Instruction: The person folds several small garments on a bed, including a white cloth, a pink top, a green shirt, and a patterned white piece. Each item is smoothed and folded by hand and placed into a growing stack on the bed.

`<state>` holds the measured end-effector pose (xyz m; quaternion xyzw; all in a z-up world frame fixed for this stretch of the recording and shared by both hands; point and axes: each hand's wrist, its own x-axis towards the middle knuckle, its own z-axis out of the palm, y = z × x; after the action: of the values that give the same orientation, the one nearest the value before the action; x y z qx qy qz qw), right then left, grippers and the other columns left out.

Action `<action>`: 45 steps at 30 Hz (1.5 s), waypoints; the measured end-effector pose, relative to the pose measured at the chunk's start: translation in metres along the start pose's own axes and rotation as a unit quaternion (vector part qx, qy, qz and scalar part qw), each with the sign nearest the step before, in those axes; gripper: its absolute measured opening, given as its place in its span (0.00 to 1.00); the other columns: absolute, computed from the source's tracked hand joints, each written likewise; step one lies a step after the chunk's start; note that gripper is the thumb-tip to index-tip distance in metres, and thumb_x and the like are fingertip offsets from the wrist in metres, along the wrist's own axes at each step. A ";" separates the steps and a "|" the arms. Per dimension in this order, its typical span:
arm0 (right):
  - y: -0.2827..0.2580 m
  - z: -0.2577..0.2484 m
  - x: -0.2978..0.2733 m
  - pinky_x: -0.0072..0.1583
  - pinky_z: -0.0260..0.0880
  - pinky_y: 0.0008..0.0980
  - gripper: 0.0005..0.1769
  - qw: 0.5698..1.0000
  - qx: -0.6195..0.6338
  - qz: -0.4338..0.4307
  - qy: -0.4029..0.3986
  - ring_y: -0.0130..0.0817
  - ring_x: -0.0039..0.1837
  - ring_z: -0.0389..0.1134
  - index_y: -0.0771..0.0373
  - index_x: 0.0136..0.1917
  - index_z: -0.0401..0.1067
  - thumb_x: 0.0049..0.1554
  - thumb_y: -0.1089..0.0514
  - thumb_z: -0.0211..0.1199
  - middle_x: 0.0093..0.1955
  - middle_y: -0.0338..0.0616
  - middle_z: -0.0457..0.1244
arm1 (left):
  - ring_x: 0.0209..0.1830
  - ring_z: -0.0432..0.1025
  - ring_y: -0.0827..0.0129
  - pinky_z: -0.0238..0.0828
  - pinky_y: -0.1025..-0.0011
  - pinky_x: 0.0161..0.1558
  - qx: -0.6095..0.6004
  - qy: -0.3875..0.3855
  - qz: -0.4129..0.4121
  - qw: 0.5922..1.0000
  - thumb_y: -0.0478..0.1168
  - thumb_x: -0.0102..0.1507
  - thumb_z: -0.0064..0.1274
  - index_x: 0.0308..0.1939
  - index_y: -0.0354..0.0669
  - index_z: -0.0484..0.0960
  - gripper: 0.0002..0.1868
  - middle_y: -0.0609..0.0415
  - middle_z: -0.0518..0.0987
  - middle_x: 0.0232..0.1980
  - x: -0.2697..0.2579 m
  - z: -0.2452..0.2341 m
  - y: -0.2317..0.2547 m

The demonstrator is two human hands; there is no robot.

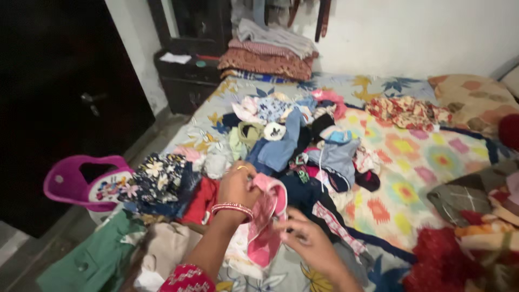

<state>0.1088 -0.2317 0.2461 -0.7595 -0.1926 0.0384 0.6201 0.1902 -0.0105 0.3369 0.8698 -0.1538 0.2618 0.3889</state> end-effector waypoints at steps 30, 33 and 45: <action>0.036 0.020 0.026 0.49 0.68 0.28 0.10 0.922 -0.045 -0.107 0.369 0.25 0.46 0.66 0.68 0.48 0.69 0.62 0.57 0.60 0.43 0.40 0.65 | 0.33 0.78 0.66 0.73 0.69 0.38 -0.151 -0.010 -0.063 0.986 0.41 0.56 0.66 0.37 0.38 0.81 0.13 0.47 0.84 0.34 0.093 -0.038 0.063; 0.040 0.034 0.026 0.49 0.67 0.28 0.17 0.946 -0.125 -0.113 0.275 0.25 0.48 0.64 0.69 0.54 0.68 0.55 0.57 0.65 0.46 0.40 0.63 | 0.31 0.79 0.60 0.74 0.65 0.37 -0.189 -0.023 -0.128 0.973 0.40 0.57 0.62 0.39 0.39 0.80 0.11 0.44 0.84 0.33 0.095 -0.031 0.059; -0.061 -0.063 0.068 0.54 0.63 0.27 0.09 0.994 -0.017 -0.027 0.109 0.24 0.50 0.60 0.66 0.52 0.67 0.65 0.57 0.59 0.46 0.34 0.60 | 0.46 0.76 0.49 0.72 0.58 0.50 -0.119 0.053 -0.196 0.972 0.28 0.56 0.56 0.51 0.37 0.70 0.20 0.36 0.78 0.47 0.046 0.000 -0.070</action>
<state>0.1758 -0.2571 0.3307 -0.7644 -0.1448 -0.0648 0.6250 0.2614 0.0319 0.3214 0.8152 0.0100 0.2059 0.5412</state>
